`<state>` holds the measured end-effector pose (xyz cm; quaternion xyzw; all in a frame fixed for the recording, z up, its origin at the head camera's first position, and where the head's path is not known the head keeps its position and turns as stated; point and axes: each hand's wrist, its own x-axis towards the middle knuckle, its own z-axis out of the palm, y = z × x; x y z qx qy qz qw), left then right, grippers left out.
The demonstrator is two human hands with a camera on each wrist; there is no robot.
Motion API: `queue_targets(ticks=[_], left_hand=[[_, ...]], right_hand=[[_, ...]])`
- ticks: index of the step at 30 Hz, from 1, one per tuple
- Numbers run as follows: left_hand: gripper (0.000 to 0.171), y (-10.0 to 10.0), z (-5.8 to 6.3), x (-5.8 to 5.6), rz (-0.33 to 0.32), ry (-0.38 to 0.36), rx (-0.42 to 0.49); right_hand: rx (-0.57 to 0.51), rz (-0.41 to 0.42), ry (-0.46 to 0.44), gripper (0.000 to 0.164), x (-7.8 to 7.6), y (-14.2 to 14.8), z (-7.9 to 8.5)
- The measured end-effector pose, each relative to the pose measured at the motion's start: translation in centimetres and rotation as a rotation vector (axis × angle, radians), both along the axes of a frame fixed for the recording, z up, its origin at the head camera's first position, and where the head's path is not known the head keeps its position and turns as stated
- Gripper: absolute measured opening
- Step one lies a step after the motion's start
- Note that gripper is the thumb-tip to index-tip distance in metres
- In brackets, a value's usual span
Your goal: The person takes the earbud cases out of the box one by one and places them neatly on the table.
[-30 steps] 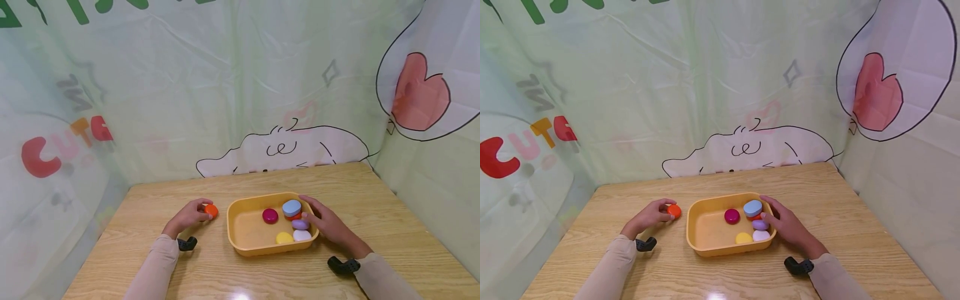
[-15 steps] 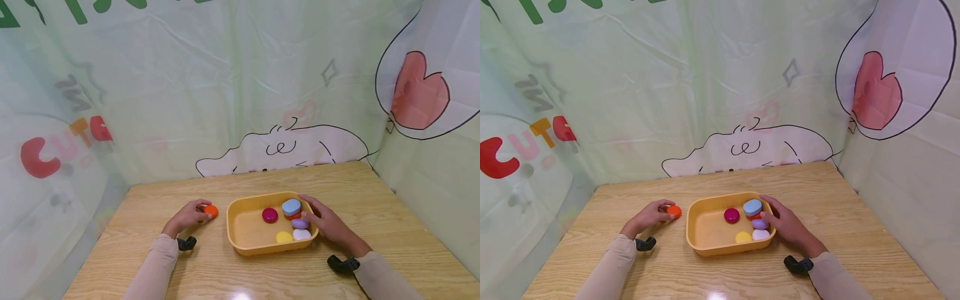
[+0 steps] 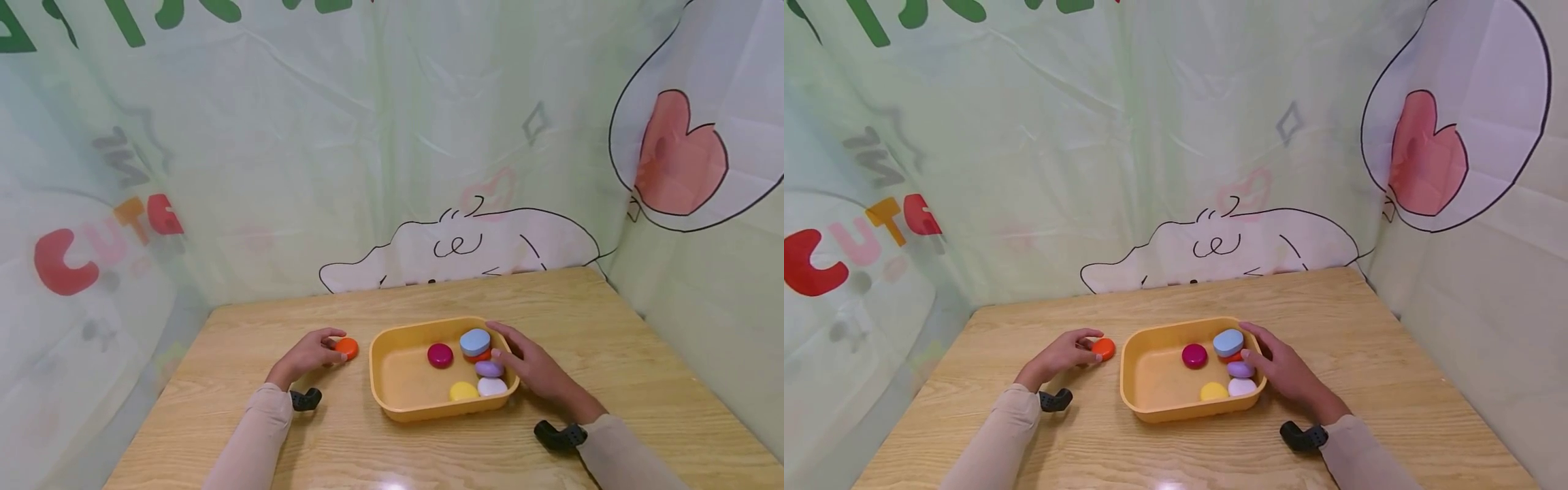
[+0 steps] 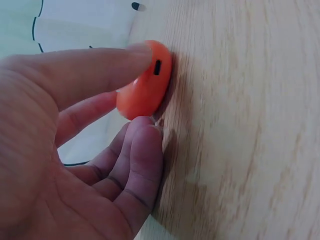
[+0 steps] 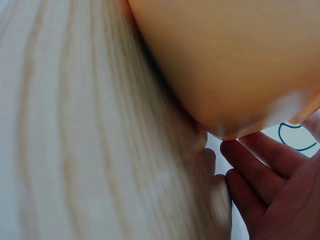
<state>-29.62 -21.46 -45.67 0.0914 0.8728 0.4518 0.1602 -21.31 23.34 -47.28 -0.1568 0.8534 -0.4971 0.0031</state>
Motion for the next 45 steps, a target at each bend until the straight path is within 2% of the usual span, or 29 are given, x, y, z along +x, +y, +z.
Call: queue_targets(ticks=[6,11,15,20,24,32,39,45], left_hand=[[0.061,0.0,0.3,-0.1,0.012,0.032,0.041],[0.054,-0.3,0.4,-0.1,0.053,0.079,0.091],[0.049,-0.3,0.8,-0.2,0.045,0.102,0.138],[0.047,0.7,1.6,-0.1,0.028,0.107,0.21],[0.046,1.8,1.7,-0.2,0.033,0.113,0.277],[0.04,2.8,1.9,-0.2,-0.009,0.101,0.318],[0.044,4.3,3.8,0.3,-0.049,0.057,0.475],[0.042,5.8,4.7,0.6,-0.098,0.043,0.489]], right_hand=[[-0.004,0.0,0.009,0.057,-0.1,0.1,0.0],[0.001,0.002,0.009,0.057,0.0,0.1,0.0],[0.004,-0.002,0.006,0.057,0.0,0.0,-0.1],[0.002,-0.009,0.0,0.057,0.1,0.1,0.1],[-0.005,-0.003,0.008,0.057,0.0,0.3,0.0],[-0.008,0.004,0.007,0.057,-0.1,0.2,-0.2],[0.009,-0.004,0.003,0.057,-0.3,0.1,-0.1],[0.016,-0.004,0.006,0.058,-0.2,0.2,-0.3]])
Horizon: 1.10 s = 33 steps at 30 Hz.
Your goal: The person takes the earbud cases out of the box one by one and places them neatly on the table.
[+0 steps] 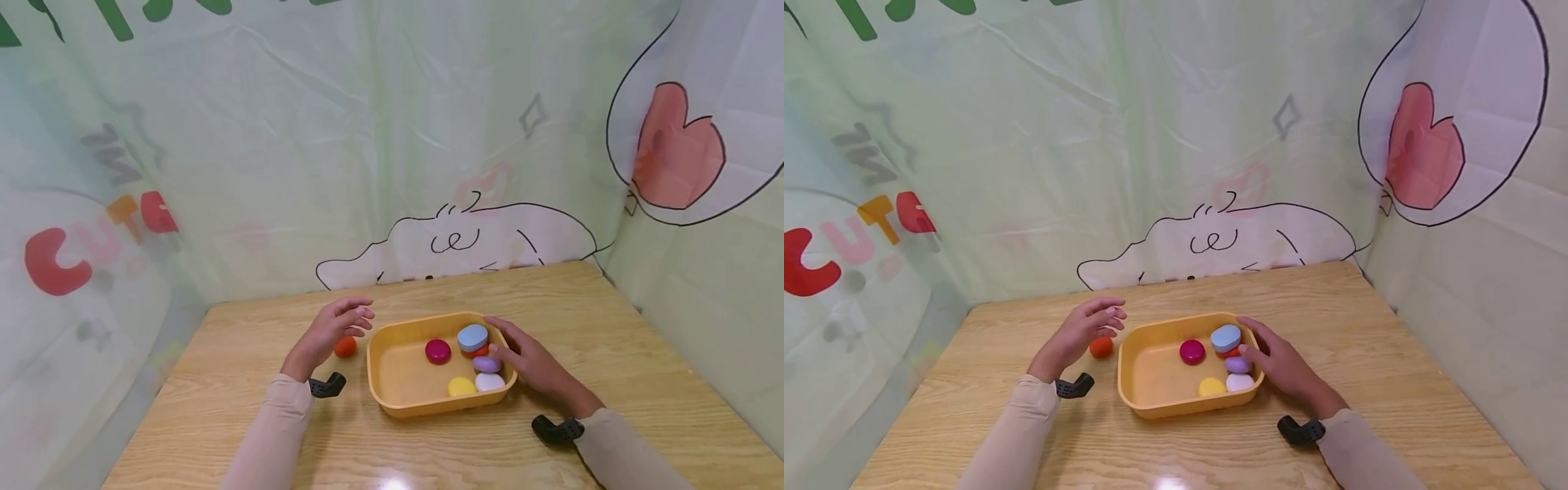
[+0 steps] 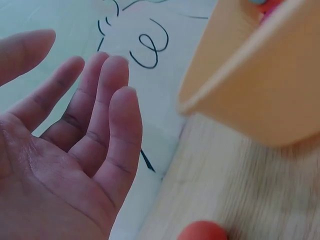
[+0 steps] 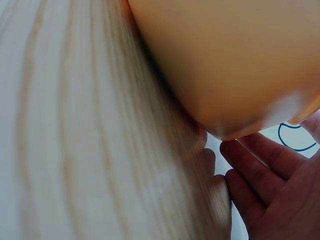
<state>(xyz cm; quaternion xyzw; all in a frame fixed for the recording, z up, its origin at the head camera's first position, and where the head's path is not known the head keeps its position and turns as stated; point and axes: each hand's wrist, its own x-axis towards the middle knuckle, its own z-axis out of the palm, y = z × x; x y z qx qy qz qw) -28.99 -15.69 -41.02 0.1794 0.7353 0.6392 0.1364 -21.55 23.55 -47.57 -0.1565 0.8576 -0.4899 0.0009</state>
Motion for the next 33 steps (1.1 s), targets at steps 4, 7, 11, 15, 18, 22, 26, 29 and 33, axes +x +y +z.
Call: queue_targets(ticks=[4,7,11,15,18,22,26,29,33], left_hand=[[0.042,0.9,0.3,0.0,-0.039,-0.018,-0.006],[0.043,1.7,0.4,-0.1,-0.072,-0.03,-0.03],[0.041,2.9,0.5,-0.2,-0.125,-0.034,-0.046],[0.038,4.1,0.6,0.1,-0.183,-0.051,-0.027],[0.038,4.9,0.7,0.4,-0.219,-0.068,-0.022],[0.037,5.8,0.7,0.6,-0.234,-0.083,-0.034],[0.037,6.6,0.3,0.5,-0.224,-0.097,-0.039],[0.039,7.0,0.0,0.5,-0.223,-0.094,-0.05],[0.04,7.7,-0.2,0.7,-0.213,-0.074,-0.07]], right_hand=[[-0.008,-0.008,-0.016,0.057,0.1,0.1,0.0],[-0.017,-0.011,-0.016,0.057,0.2,0.2,0.1],[-0.02,-0.006,-0.009,0.057,0.2,0.2,0.2],[-0.029,-0.003,-0.01,0.058,0.4,0.1,0.2],[-0.036,0.0,-0.012,0.058,0.6,0.0,0.2],[-0.043,0.005,-0.015,0.057,0.8,-0.2,0.2],[-0.05,0.015,-0.005,0.056,0.7,-0.2,0.4],[-0.046,0.016,0.0,0.055,0.7,-0.2,0.5],[-0.041,0.013,0.0,0.056,0.8,-0.1,0.6]])
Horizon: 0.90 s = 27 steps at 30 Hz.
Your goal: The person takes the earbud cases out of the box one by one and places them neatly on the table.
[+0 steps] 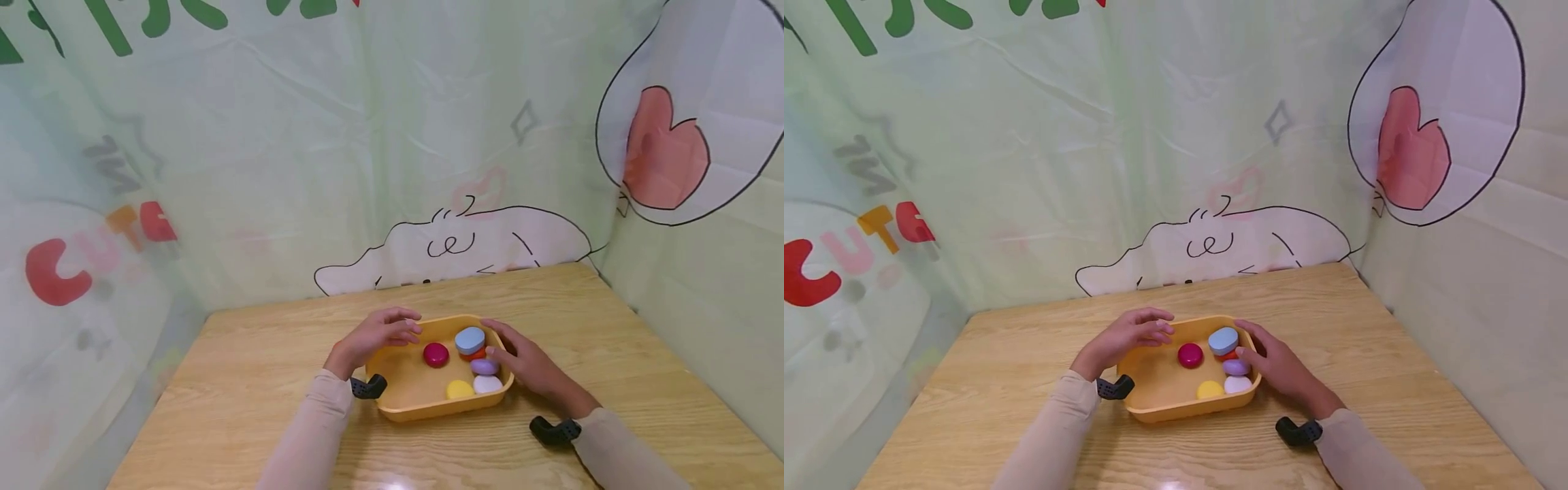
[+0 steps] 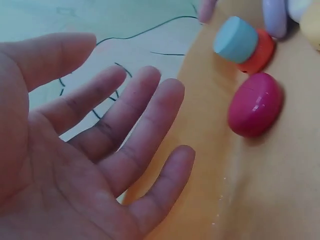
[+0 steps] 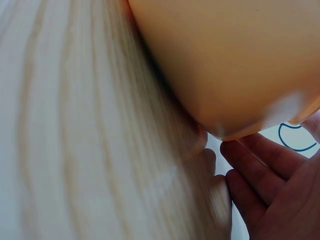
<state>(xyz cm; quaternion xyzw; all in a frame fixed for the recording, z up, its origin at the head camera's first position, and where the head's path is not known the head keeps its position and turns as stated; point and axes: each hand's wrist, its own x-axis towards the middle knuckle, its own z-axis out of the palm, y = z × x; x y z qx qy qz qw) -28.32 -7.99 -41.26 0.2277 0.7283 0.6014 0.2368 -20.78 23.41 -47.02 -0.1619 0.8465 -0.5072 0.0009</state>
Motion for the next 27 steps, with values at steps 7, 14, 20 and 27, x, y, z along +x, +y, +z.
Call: queue_targets(ticks=[7,14,20,27], left_hand=[[0.04,0.4,-1.0,0.0,0.016,0.068,-0.06],[0.034,1.2,-0.9,0.0,0.016,0.176,-0.2],[0.035,1.8,-1.0,0.4,0.005,0.229,-0.283],[0.041,2.3,-1.2,0.6,-0.032,0.225,-0.332]], right_hand=[[0.012,0.001,0.004,0.057,-0.4,-0.2,-0.3],[0.003,-0.01,-0.013,0.056,-0.1,0.0,-0.2],[0.008,-0.011,-0.015,0.056,0.1,0.0,-0.1],[0.003,-0.01,-0.004,0.056,0.0,-0.1,-0.1]])
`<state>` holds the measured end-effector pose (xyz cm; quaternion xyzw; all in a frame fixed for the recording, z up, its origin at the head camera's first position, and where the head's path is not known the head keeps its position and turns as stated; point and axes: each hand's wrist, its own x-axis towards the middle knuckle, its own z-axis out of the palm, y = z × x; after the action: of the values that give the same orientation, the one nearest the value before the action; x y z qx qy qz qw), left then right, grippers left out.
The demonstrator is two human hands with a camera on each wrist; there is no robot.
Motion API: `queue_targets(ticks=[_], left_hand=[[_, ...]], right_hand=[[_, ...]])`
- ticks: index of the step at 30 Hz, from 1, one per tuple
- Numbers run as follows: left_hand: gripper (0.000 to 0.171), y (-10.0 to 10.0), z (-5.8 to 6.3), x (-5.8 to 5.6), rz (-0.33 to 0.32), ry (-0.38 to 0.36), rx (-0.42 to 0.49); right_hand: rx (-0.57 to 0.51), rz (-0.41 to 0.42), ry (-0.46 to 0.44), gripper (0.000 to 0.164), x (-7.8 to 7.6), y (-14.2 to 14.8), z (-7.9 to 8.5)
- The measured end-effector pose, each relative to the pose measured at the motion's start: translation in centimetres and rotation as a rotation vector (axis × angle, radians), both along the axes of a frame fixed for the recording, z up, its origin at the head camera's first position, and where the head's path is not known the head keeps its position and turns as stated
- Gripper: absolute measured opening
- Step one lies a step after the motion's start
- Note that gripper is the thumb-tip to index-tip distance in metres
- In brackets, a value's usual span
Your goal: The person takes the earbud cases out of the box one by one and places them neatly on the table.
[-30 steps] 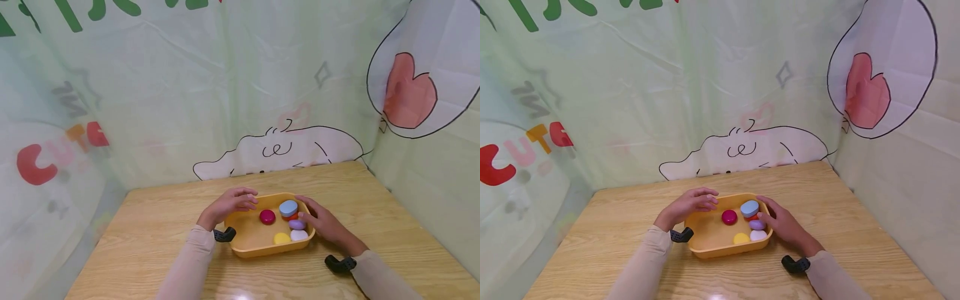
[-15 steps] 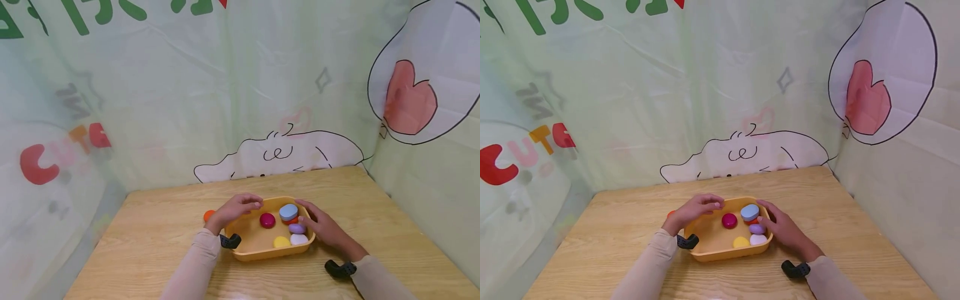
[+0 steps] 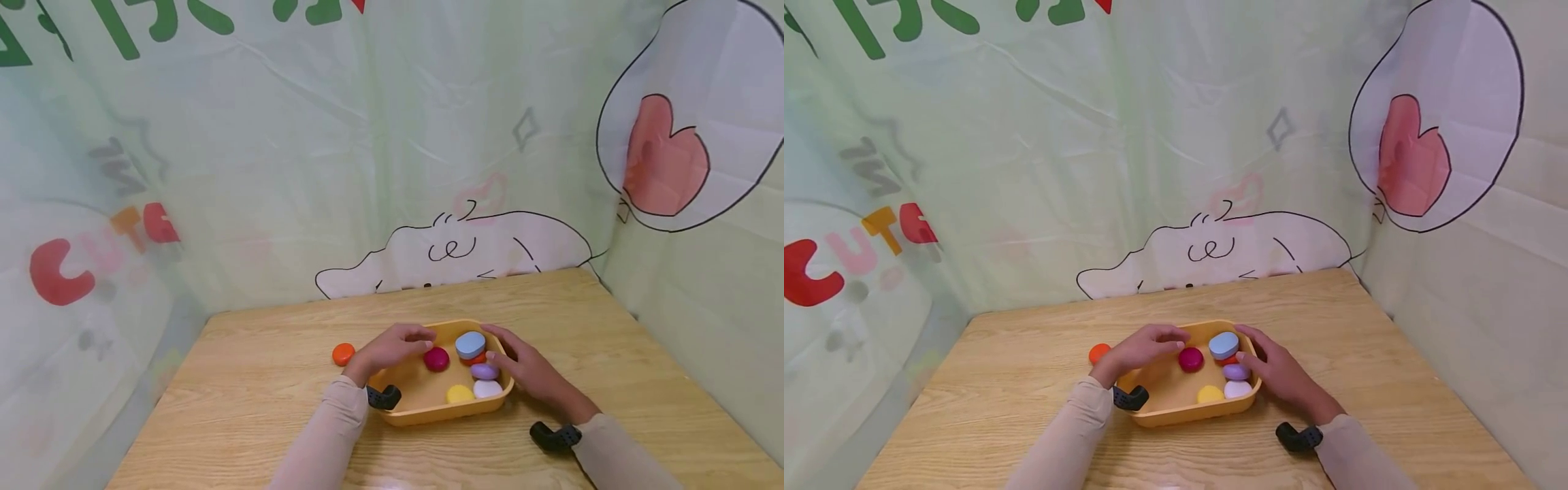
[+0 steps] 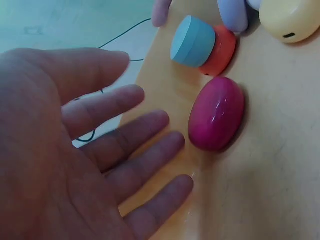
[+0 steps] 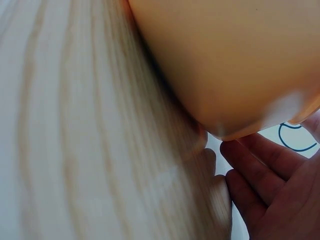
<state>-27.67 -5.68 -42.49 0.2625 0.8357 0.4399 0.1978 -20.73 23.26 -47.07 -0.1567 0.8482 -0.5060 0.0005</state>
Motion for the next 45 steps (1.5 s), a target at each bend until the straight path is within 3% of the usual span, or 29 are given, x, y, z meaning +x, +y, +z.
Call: queue_targets(ticks=[9,17,22,30,40,45], left_hand=[[0.039,0.1,-0.5,0.0,-0.018,-0.011,-0.027],[0.037,0.6,-0.3,0.1,-0.06,-0.003,-0.12],[0.041,0.8,-1.1,0.0,-0.092,-0.026,-0.158],[0.043,1.5,-1.5,-0.7,-0.126,0.066,-0.212],[0.037,2.0,-1.8,-1.0,-0.172,0.076,-0.199],[0.042,2.1,-1.8,-0.9,-0.192,0.124,-0.256]], right_hand=[[0.012,-0.002,-0.006,0.057,-0.1,-0.2,0.1],[0.015,-0.01,-0.009,0.058,0.0,-0.1,0.2],[0.015,0.0,0.006,0.056,0.0,-0.2,-0.3],[0.011,-0.007,-0.007,0.056,-0.3,0.1,-0.4],[0.016,-0.002,0.0,0.056,-0.4,0.2,-0.2],[0.02,0.01,0.017,0.055,-0.6,0.2,-0.4]])
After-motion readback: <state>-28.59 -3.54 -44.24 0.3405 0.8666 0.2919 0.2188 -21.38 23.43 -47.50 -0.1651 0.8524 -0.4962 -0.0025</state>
